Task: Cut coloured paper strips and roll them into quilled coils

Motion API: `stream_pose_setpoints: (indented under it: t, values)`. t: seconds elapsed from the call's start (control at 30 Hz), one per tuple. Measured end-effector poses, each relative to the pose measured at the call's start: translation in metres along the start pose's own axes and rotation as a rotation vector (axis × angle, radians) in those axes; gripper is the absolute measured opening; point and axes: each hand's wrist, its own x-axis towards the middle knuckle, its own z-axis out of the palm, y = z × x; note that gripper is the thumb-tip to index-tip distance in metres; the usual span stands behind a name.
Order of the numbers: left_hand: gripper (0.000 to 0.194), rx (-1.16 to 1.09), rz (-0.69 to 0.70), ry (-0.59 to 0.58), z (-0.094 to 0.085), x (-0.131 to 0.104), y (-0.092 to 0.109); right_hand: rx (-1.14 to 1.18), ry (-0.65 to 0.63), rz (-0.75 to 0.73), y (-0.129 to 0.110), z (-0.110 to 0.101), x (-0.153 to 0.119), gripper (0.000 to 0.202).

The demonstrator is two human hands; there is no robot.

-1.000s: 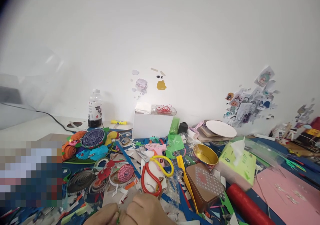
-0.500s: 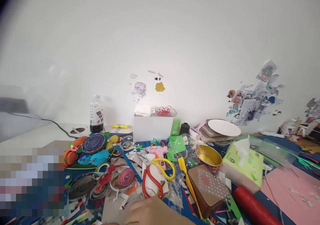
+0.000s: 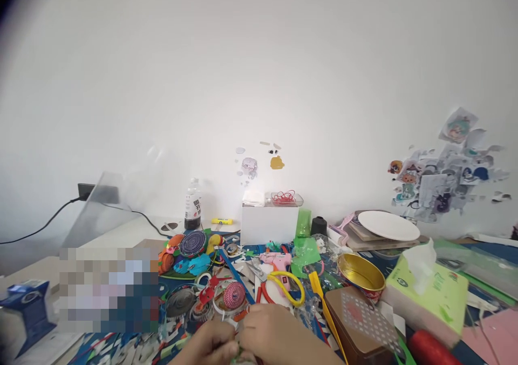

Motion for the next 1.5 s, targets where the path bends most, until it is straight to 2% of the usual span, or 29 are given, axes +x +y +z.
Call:
stream_pose_setpoints:
  t: [0.03, 0.1, 0.2, 0.3, 0.37, 0.43, 0.5, 0.6, 0.73, 0.83, 0.97, 1.23, 1.5]
  values:
    - [0.048, 0.066, 0.02, 0.025, -0.002, 0.005, -0.001, -0.04, -0.026, 0.018, 0.001, 0.003, 0.0, 0.043]
    - [0.047, 0.206, 0.068, 0.085, -0.009, 0.009, -0.001, -0.104, -0.091, 0.091, 0.004, 0.007, -0.001, 0.035]
    - [0.038, 0.36, 0.048, 0.227, -0.024, 0.007, 0.004, -0.121, -0.147, 0.312, 0.009, 0.007, -0.004, 0.022]
    - [0.031, 0.515, 0.016, 0.343, -0.044, 0.006, 0.017, -0.013, -0.12, 0.466, 0.011, 0.006, -0.012, 0.02]
    - [0.026, 0.681, 0.014, 0.37, -0.06, 0.011, 0.025, 0.041, -0.04, 0.531, 0.011, 0.01, -0.018, 0.017]
    - [0.025, 0.929, 0.094, 0.306, -0.075, 0.023, 0.03, 0.019, 0.073, 0.601, 0.011, 0.019, -0.023, 0.012]
    - [0.024, 1.21, 0.147, 0.146, -0.088, 0.041, 0.029, -0.076, 0.14, 0.608, 0.01, 0.03, -0.026, 0.014]
    - [0.011, 1.312, 0.135, 0.001, -0.101, 0.073, 0.023, -0.198, 0.126, 0.563, 0.007, 0.041, -0.025, 0.01]
    - [0.014, 1.456, 0.037, -0.119, -0.111, 0.111, 0.013, -0.168, -0.008, 0.505, 0.003, 0.038, -0.021, 0.008]
    - [0.027, 1.542, -0.04, -0.178, -0.117, 0.129, 0.007, -0.12, -0.041, 0.505, 0.001, 0.032, -0.022, 0.009]
    - [0.029, 1.608, -0.133, -0.281, -0.12, 0.144, -0.002, -0.098, -0.04, 0.46, 0.003, 0.032, -0.025, 0.003]
    - [0.029, 1.654, -0.269, -0.356, -0.125, 0.163, -0.01, -0.087, -0.023, 0.373, 0.003, 0.032, -0.026, 0.007]
    - [0.03, 1.627, -0.298, -0.329, -0.132, 0.17, -0.015, -0.082, -0.01, 0.373, 0.001, 0.022, -0.026, 0.009]
